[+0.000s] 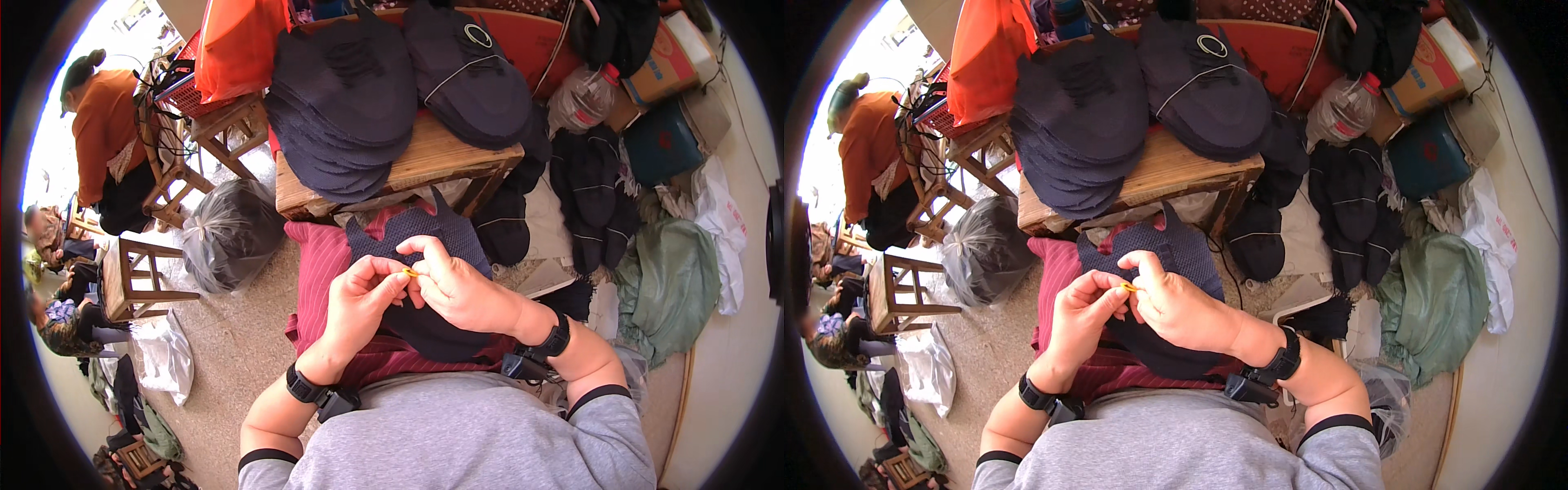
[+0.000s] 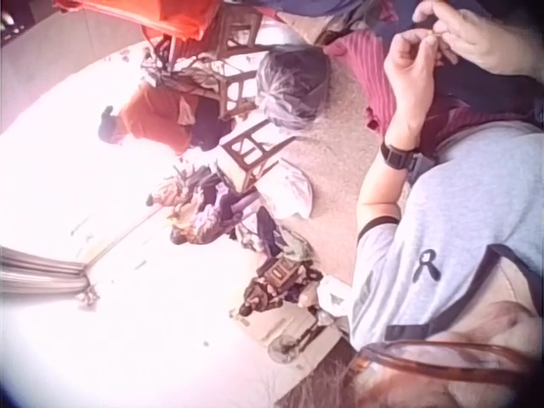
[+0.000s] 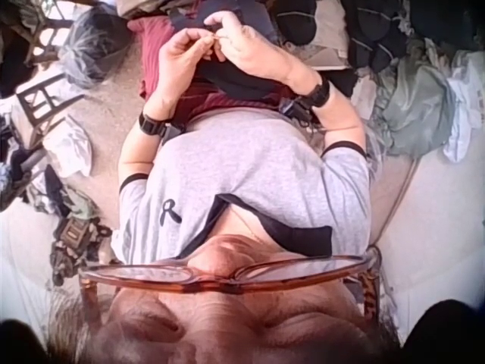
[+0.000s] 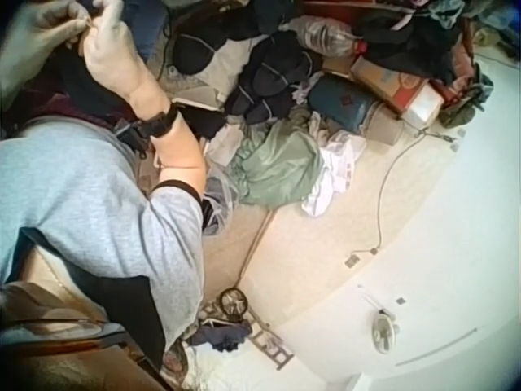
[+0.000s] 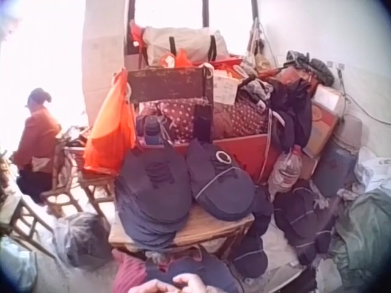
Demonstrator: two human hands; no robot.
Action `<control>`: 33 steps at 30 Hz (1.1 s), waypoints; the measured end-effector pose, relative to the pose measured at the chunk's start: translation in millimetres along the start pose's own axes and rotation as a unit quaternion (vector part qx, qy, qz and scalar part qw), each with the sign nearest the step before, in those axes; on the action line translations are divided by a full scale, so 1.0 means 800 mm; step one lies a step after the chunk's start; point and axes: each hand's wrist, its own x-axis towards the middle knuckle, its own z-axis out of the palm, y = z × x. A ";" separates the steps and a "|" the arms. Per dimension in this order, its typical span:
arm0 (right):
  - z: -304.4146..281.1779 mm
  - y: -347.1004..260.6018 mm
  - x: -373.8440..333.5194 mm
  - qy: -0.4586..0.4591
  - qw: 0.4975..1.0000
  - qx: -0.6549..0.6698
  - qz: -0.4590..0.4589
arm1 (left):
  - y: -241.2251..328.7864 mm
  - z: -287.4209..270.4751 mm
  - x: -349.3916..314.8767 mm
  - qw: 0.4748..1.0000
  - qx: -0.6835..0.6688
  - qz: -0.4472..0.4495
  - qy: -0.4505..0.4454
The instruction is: The recorder is assembling shoe uppers, specifically threading or marking components and bundling them together.
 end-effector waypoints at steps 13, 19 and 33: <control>0.013 0.007 -0.015 -0.054 0.994 0.049 0.082 | -0.002 -0.011 -0.008 0.996 -0.021 -0.039 -0.081; 0.012 -0.010 -0.026 -0.144 0.965 0.109 0.189 | -0.009 -0.019 -0.020 0.951 0.217 0.147 -0.164; -0.037 -0.027 -0.025 -0.105 0.912 0.352 0.182 | 0.012 -0.057 -0.024 0.956 -0.247 0.030 -0.154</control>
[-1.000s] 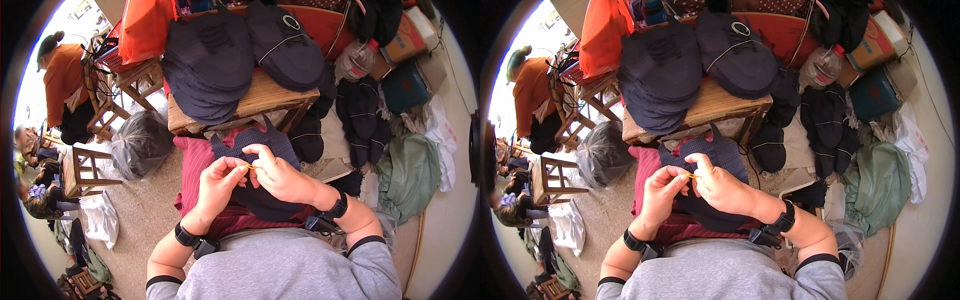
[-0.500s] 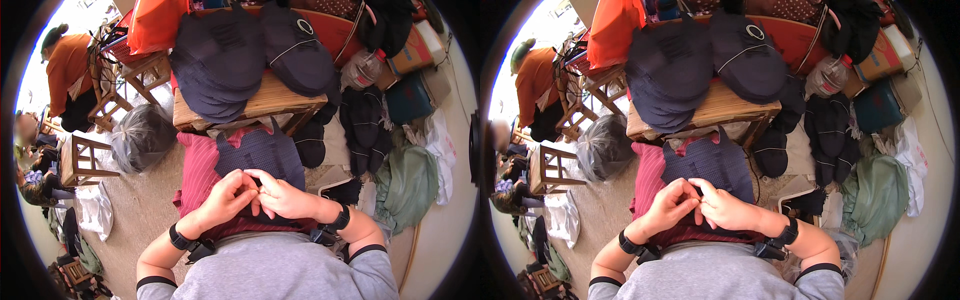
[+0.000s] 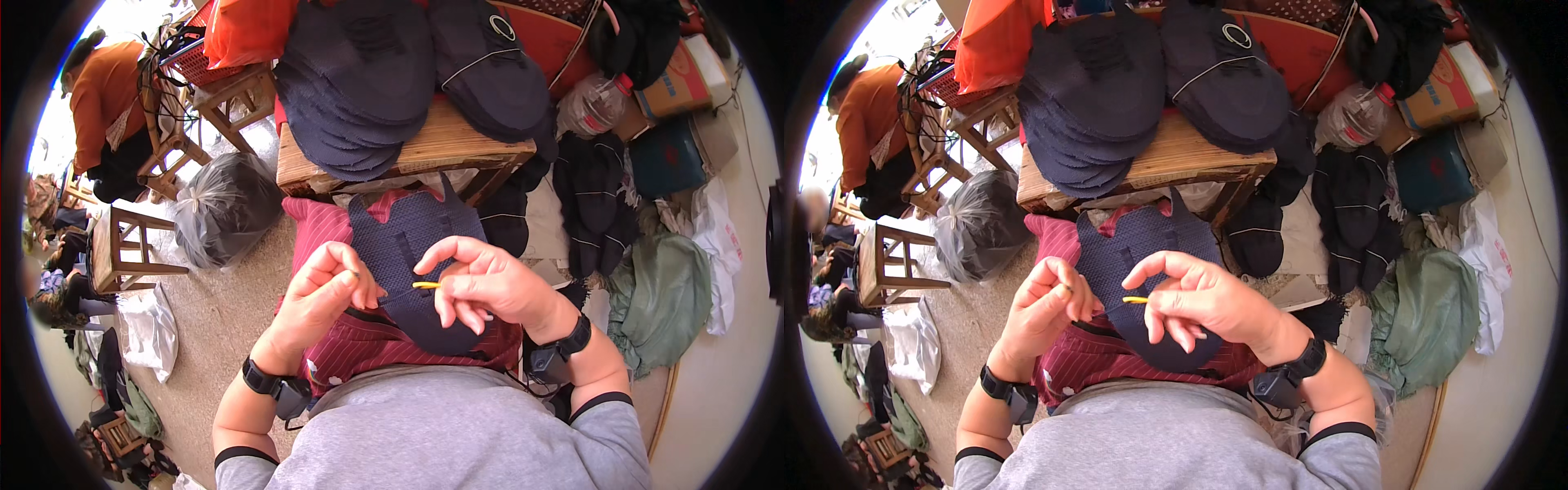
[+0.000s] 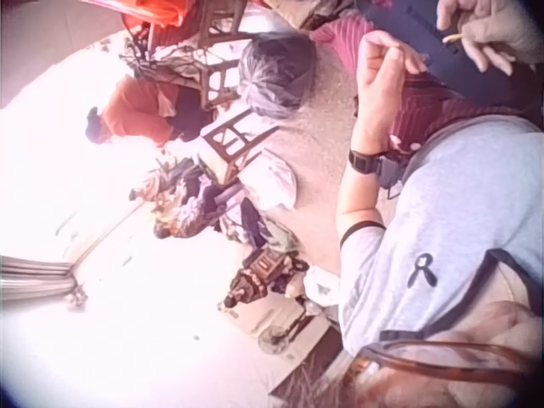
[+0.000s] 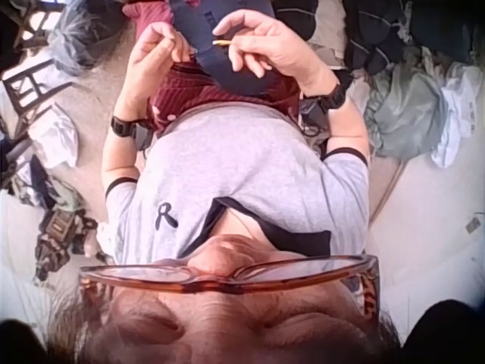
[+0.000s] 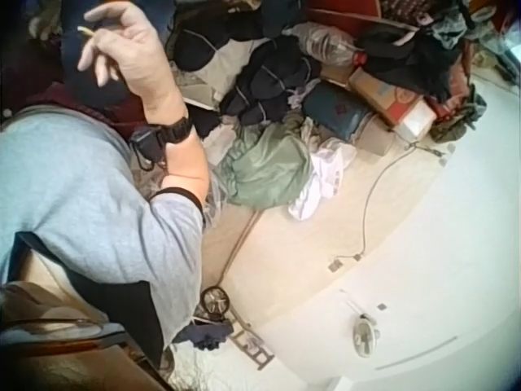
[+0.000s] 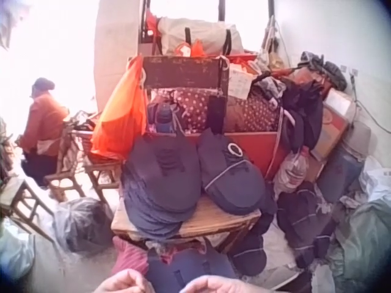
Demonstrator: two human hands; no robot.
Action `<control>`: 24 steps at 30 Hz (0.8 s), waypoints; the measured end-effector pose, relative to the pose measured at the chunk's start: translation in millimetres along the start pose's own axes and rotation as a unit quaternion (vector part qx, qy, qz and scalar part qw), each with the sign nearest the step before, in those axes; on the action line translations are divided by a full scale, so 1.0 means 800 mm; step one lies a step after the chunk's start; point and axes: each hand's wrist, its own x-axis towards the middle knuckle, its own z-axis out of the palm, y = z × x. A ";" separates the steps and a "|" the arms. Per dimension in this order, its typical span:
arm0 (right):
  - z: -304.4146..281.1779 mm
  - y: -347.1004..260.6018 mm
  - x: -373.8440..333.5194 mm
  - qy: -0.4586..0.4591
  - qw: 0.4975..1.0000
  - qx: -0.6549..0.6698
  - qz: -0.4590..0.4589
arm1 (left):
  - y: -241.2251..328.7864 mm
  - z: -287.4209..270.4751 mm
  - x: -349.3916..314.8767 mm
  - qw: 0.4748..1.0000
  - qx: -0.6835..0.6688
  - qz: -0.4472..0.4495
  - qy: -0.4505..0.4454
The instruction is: The recorder is assembling shoe uppers, specifically threading or marking components and bundling them together.
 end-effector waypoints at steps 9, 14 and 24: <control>0.005 0.001 -0.015 -0.054 0.998 0.005 -0.036 | -0.015 0.029 0.017 0.958 0.274 -0.076 -0.046; -0.003 0.005 -0.016 0.055 0.976 -0.181 -0.105 | -0.016 0.031 0.019 0.943 0.290 -0.143 -0.078; -0.025 0.018 -0.017 0.070 0.982 -0.028 -0.173 | -0.021 0.037 0.035 0.809 0.568 0.130 -0.078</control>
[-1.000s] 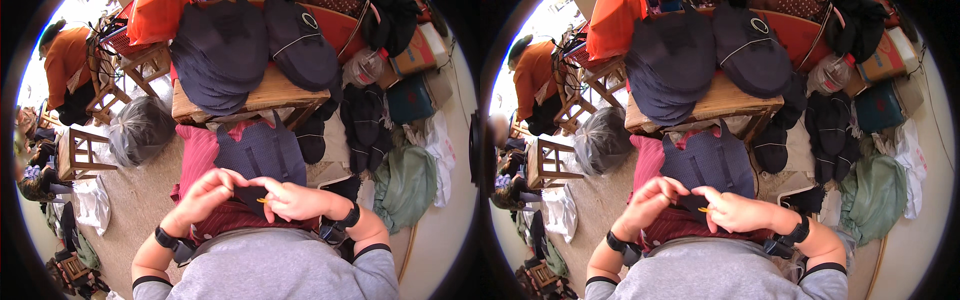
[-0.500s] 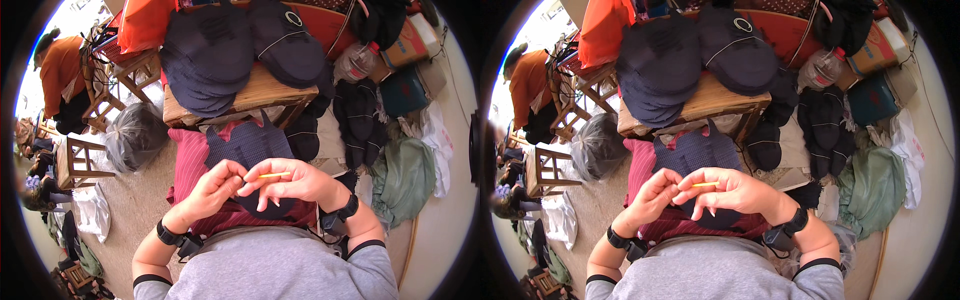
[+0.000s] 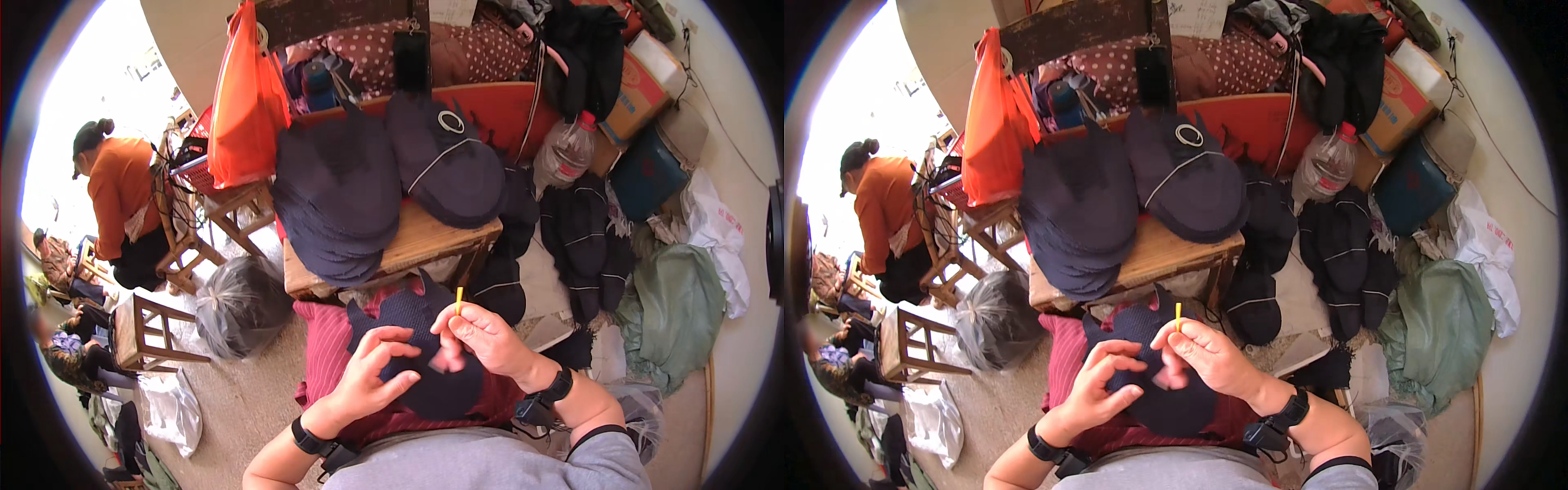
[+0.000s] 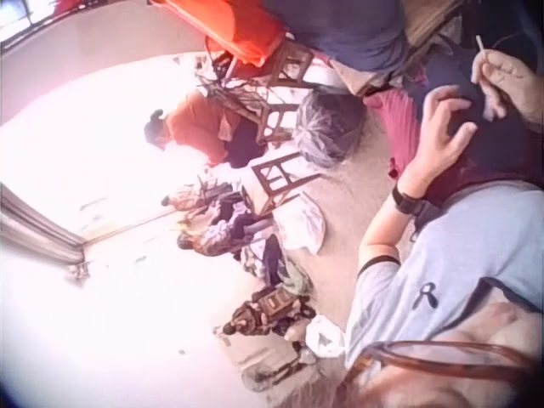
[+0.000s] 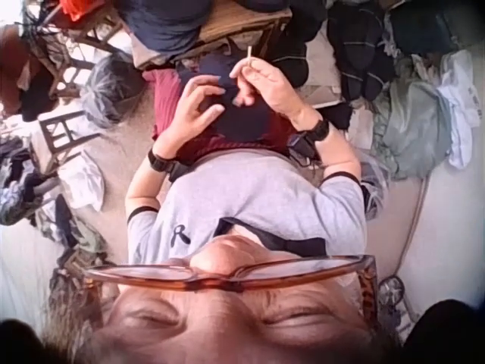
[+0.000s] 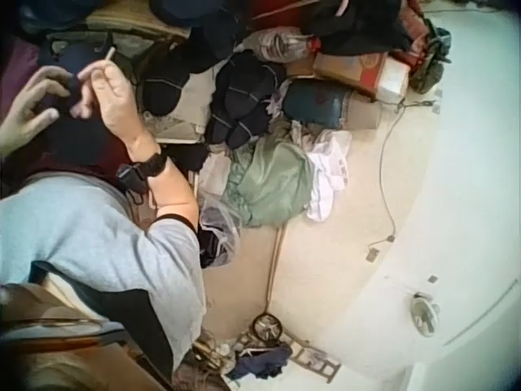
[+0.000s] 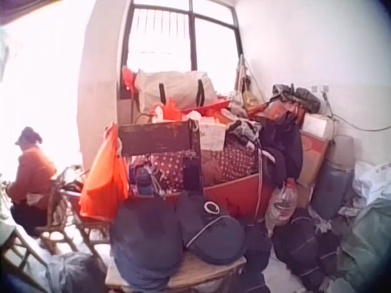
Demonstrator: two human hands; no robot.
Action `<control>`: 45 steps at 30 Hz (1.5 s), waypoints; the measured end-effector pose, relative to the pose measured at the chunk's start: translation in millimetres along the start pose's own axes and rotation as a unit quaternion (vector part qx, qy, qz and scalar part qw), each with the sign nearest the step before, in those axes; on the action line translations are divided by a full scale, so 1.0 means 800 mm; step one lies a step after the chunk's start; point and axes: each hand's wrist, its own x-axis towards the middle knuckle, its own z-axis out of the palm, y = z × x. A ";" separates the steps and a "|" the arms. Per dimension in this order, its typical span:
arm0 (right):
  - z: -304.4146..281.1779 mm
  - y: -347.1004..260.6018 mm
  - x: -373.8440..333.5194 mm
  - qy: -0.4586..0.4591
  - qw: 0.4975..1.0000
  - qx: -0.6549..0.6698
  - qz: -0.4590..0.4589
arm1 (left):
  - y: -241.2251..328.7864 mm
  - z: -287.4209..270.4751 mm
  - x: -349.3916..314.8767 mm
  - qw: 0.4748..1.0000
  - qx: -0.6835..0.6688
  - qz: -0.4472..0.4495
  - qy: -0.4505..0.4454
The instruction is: The recorder is assembling shoe uppers, specifically threading or marking components and bundling them together.
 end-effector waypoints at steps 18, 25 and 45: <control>-0.112 0.016 0.022 0.078 0.942 -0.325 0.013 | -0.001 0.022 0.023 0.976 0.210 0.002 -0.050; -0.095 0.012 0.042 0.019 0.931 -0.365 -0.006 | 0.007 0.022 0.026 0.975 0.215 0.012 -0.058; -0.099 -0.001 0.035 -0.038 0.919 -0.392 0.008 | 0.008 0.027 0.021 0.974 0.218 0.015 -0.063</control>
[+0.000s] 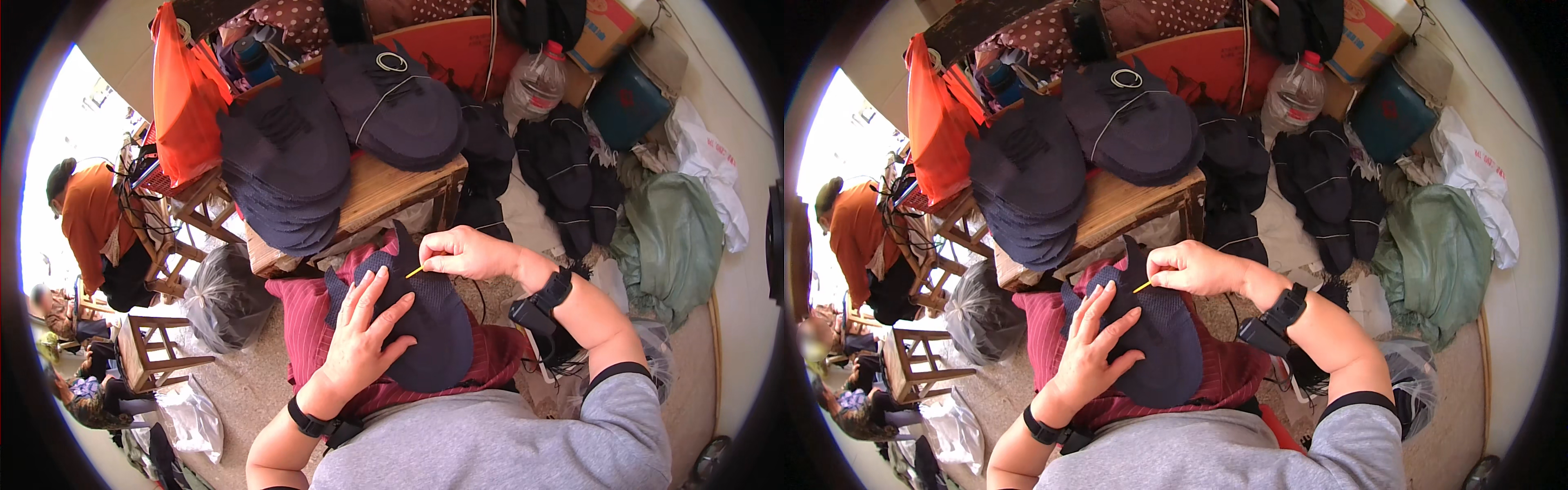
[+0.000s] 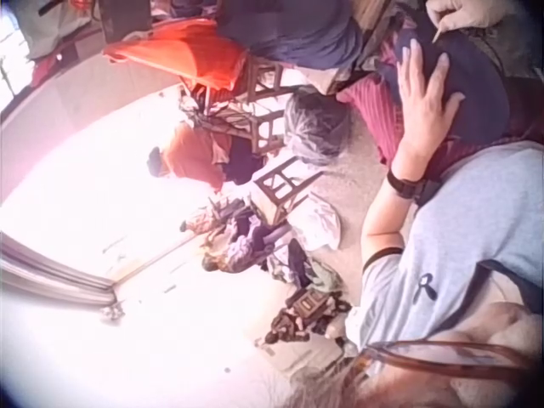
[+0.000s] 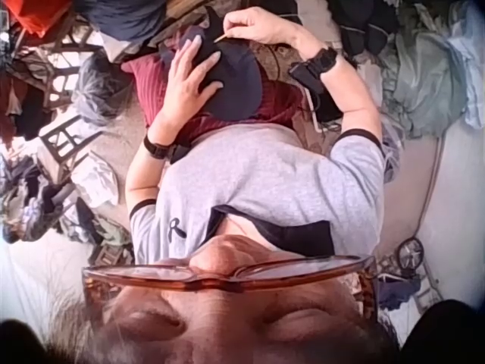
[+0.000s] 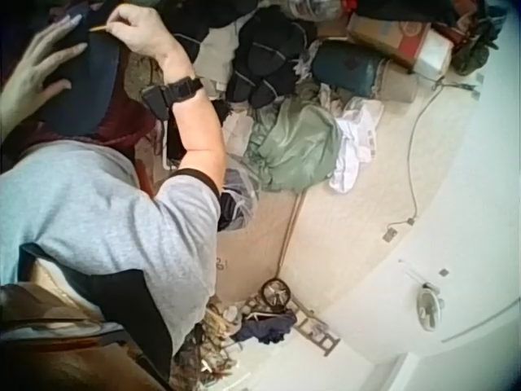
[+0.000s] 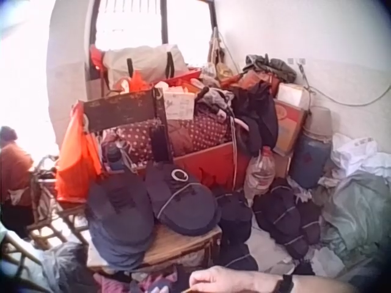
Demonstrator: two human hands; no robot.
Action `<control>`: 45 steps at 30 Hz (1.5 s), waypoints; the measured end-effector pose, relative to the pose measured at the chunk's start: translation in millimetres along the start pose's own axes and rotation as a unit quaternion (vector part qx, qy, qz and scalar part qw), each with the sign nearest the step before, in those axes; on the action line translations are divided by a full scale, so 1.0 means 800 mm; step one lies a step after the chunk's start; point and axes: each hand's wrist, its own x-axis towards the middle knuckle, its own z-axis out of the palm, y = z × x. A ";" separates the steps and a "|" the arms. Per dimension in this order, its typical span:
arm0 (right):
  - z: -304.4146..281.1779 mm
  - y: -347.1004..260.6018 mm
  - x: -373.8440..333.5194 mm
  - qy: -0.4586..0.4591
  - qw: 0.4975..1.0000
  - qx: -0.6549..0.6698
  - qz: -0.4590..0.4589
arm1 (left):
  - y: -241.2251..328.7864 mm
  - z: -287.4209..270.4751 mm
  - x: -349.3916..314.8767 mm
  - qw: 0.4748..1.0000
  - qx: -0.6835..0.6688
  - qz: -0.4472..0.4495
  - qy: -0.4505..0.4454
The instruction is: The recorder is assembling shoe uppers, specifically threading or marking components and bundling them together.
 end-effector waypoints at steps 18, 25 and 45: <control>0.010 0.023 -0.006 -0.007 0.961 0.247 0.127 | 0.000 0.003 -0.005 1.000 0.008 -0.001 0.009; 0.035 -0.023 0.010 -0.007 0.977 0.194 0.085 | -0.006 -0.008 0.004 0.999 0.005 0.034 0.028; 0.054 -0.006 0.011 0.106 0.994 0.022 0.027 | -0.041 -0.023 -0.045 0.995 0.033 0.089 -0.034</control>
